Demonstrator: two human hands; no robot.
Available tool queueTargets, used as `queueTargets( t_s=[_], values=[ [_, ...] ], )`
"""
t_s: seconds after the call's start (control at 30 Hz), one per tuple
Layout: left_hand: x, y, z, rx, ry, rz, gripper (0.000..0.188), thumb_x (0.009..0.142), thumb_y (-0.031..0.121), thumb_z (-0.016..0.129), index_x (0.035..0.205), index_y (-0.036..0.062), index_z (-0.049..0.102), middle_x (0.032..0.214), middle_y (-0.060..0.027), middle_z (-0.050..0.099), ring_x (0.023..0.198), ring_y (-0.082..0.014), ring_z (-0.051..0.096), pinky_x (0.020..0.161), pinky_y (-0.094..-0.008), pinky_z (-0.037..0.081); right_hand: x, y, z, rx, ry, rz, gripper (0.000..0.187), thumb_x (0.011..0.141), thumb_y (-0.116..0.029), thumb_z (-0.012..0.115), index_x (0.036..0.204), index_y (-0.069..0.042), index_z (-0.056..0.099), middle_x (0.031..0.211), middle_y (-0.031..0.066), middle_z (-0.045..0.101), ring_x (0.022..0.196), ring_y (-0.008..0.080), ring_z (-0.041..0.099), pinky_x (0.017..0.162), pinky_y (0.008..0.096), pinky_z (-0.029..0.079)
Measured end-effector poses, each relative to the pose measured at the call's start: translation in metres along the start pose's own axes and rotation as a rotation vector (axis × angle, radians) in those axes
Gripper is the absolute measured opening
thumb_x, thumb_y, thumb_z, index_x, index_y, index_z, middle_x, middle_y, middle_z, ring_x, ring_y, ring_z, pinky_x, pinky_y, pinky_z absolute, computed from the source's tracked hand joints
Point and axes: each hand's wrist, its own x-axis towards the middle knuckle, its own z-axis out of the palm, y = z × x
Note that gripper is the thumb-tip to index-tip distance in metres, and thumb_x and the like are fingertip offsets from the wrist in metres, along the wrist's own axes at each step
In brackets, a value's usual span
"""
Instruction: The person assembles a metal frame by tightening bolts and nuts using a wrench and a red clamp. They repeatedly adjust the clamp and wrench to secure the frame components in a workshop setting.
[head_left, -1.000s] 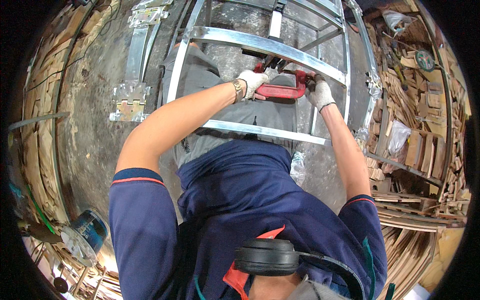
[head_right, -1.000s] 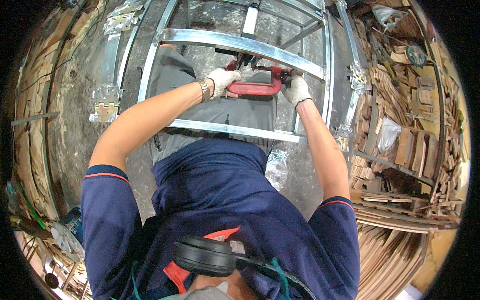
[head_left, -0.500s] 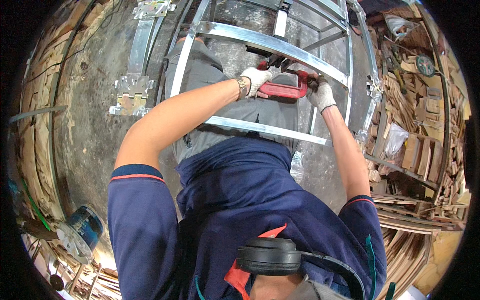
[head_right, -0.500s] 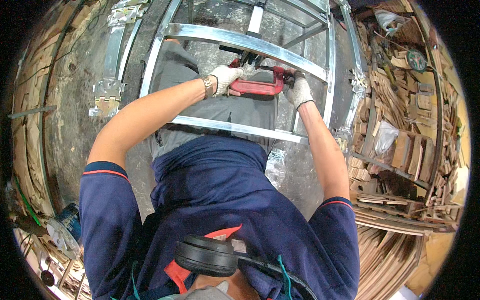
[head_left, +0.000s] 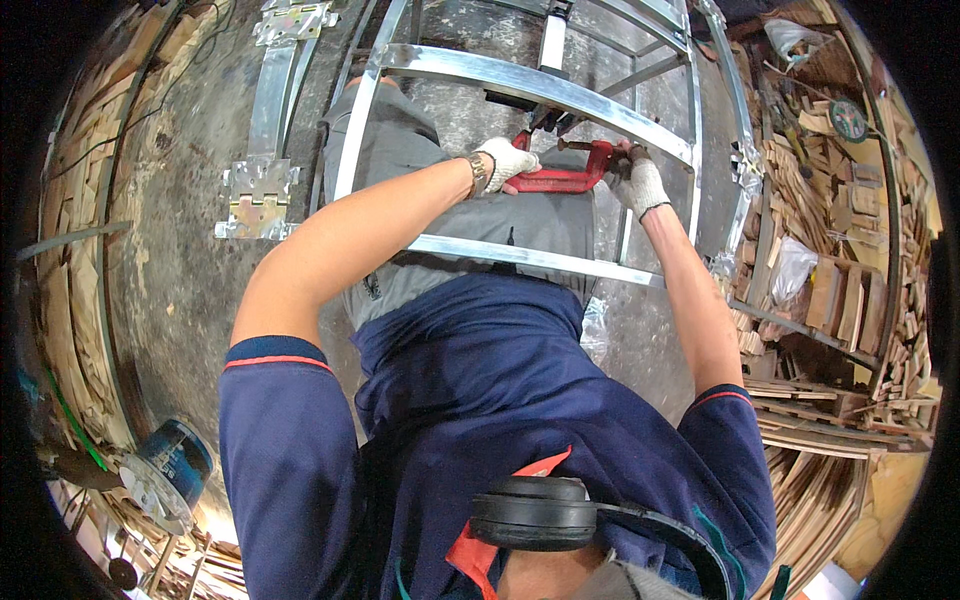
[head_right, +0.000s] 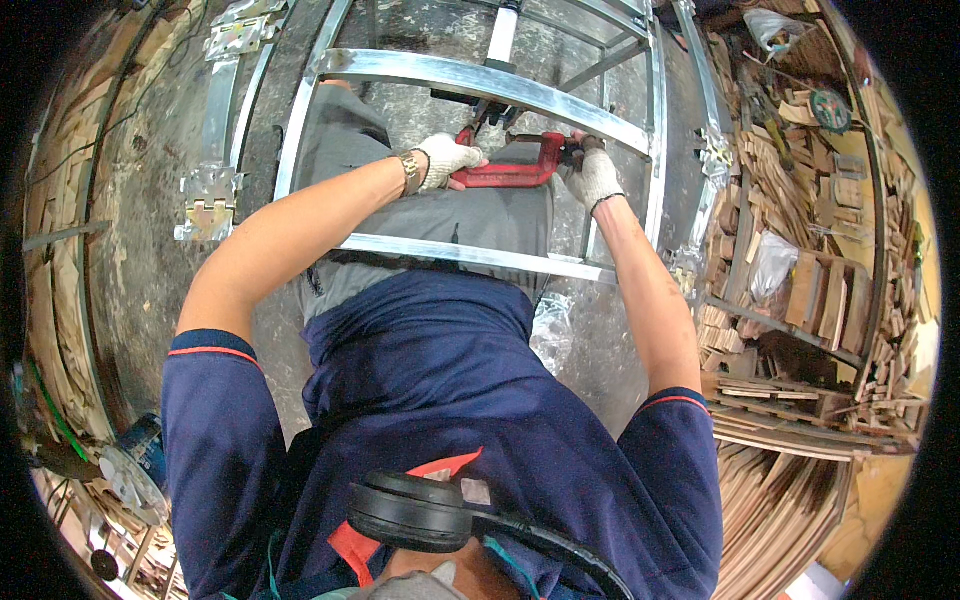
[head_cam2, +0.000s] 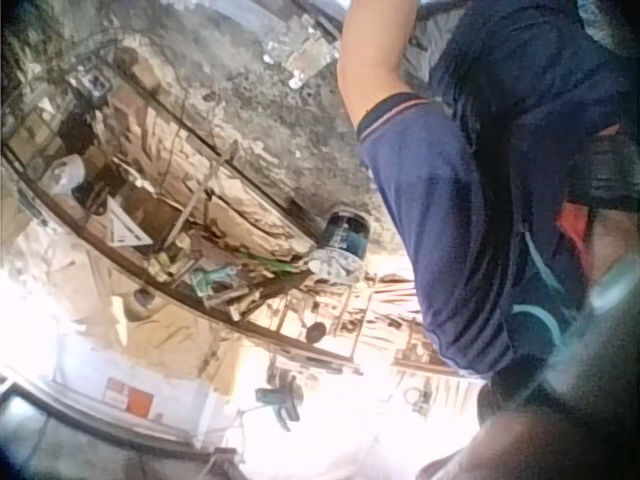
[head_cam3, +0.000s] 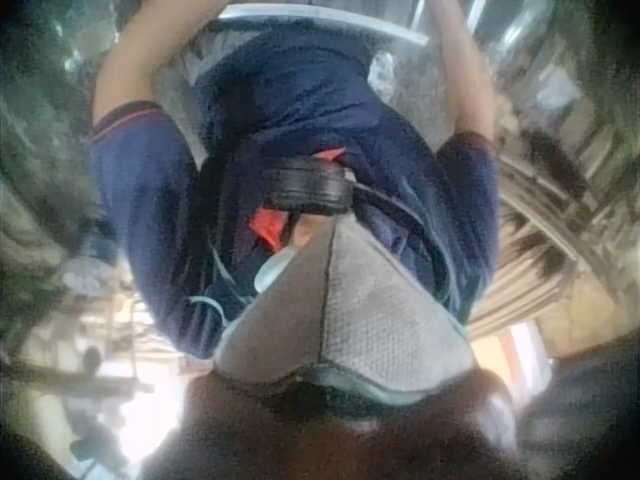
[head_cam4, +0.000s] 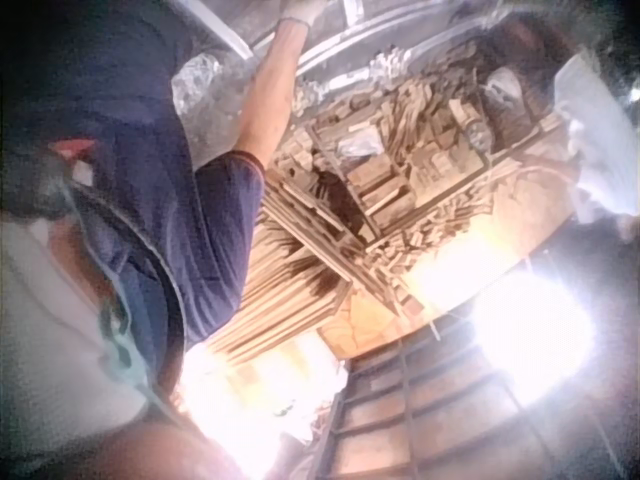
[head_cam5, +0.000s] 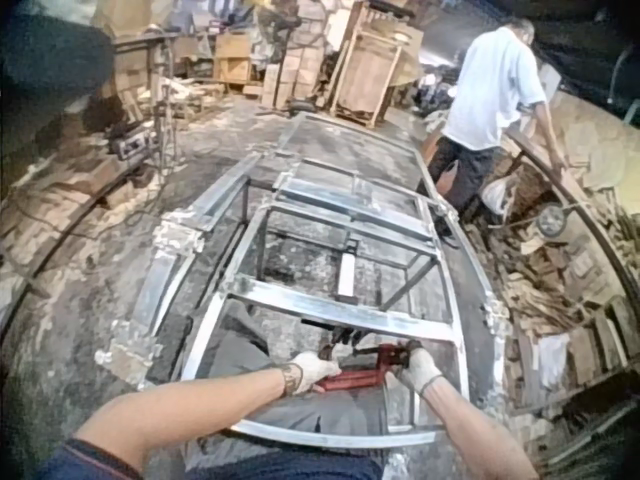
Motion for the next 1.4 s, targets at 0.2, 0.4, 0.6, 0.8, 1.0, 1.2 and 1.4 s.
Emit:
queueTargets(
  t_s=[0.2,0.4,0.6,0.8,1.0,1.2,1.4],
  values=[
    [0.001,-0.002,-0.013,0.017,0.034,0.03,0.023,0.093,0.022,0.068,0.11,0.0053,0.067,0.104,-0.0039,0.074,0.083,-0.0143,0.07,0.061,-0.0313,0.058,-0.014,0.007,0.031,0.059,-0.07,0.01,0.008,0.101,-0.013,0.057,0.101,-0.005,0.06,0.095,0.0141,0.067,0.086,0.0321,0.067,0.08,0.0494,0.059],
    [0.001,0.001,-0.011,0.041,0.025,0.037,0.028,0.094,0.021,0.067,0.115,0.0037,0.064,0.106,-0.004,0.074,0.083,-0.0146,0.07,0.061,-0.0312,0.058,-0.01,0.004,0.024,0.041,-0.06,0.005,0.008,0.101,-0.013,0.057,0.101,-0.005,0.06,0.096,0.0147,0.067,0.088,0.0331,0.067,0.081,0.0498,0.06],
    [0.012,-0.005,-0.017,0.078,0.035,0.079,0.03,0.089,0.024,0.074,0.108,0.0022,0.067,0.099,-0.007,0.072,0.081,-0.0154,0.069,0.062,-0.0313,0.057,-0.008,0.006,0.026,0.044,-0.043,-0.018,0.007,0.1,-0.013,0.058,0.1,-0.006,0.06,0.098,0.0144,0.067,0.09,0.0333,0.067,0.085,0.0512,0.058],
    [0.011,-0.004,-0.016,0.191,0.108,0.126,0.036,0.087,0.026,0.078,0.106,-0.002,0.068,0.094,-0.0081,0.069,0.08,-0.0162,0.067,0.065,-0.0307,0.057,-0.023,0.003,0.038,0.008,-0.051,-0.022,0.007,0.1,-0.014,0.059,0.101,-0.006,0.06,0.103,0.0157,0.069,0.094,0.0344,0.067,0.09,0.0528,0.056],
    [0.038,-0.022,-0.02,0.214,0.134,0.222,0.04,0.083,0.035,0.078,0.095,-0.0024,0.071,0.08,-0.0089,0.068,0.066,-0.0182,0.064,0.058,-0.0344,0.051,-0.013,0.003,0.03,0.028,-0.064,-0.031,0.013,0.103,-0.023,0.056,0.108,-0.012,0.06,0.109,0.0144,0.07,0.097,0.0301,0.067,0.087,0.0489,0.054],
    [0.043,-0.026,-0.026,0.312,0.164,0.256,0.037,0.089,0.03,0.075,0.102,-0.0045,0.068,0.091,-0.0091,0.069,0.073,-0.0163,0.063,0.064,-0.0324,0.055,-0.016,0.008,0.036,0.032,-0.046,-0.01,0.013,0.103,-0.018,0.053,0.108,-0.007,0.059,0.108,0.0176,0.07,0.097,0.0327,0.068,0.09,0.0524,0.056],
    [0.019,-0.01,-0.02,0.275,0.178,0.234,0.029,0.09,0.026,0.073,0.097,-0.0015,0.069,0.079,-0.0064,0.064,0.066,-0.0144,0.058,0.057,-0.0332,0.049,-0.012,0.009,0.028,0.112,-0.037,-0.02,0.014,0.105,-0.016,0.05,0.112,-0.006,0.058,0.109,0.0191,0.068,0.098,0.0342,0.067,0.092,0.0562,0.055]
  ],
)
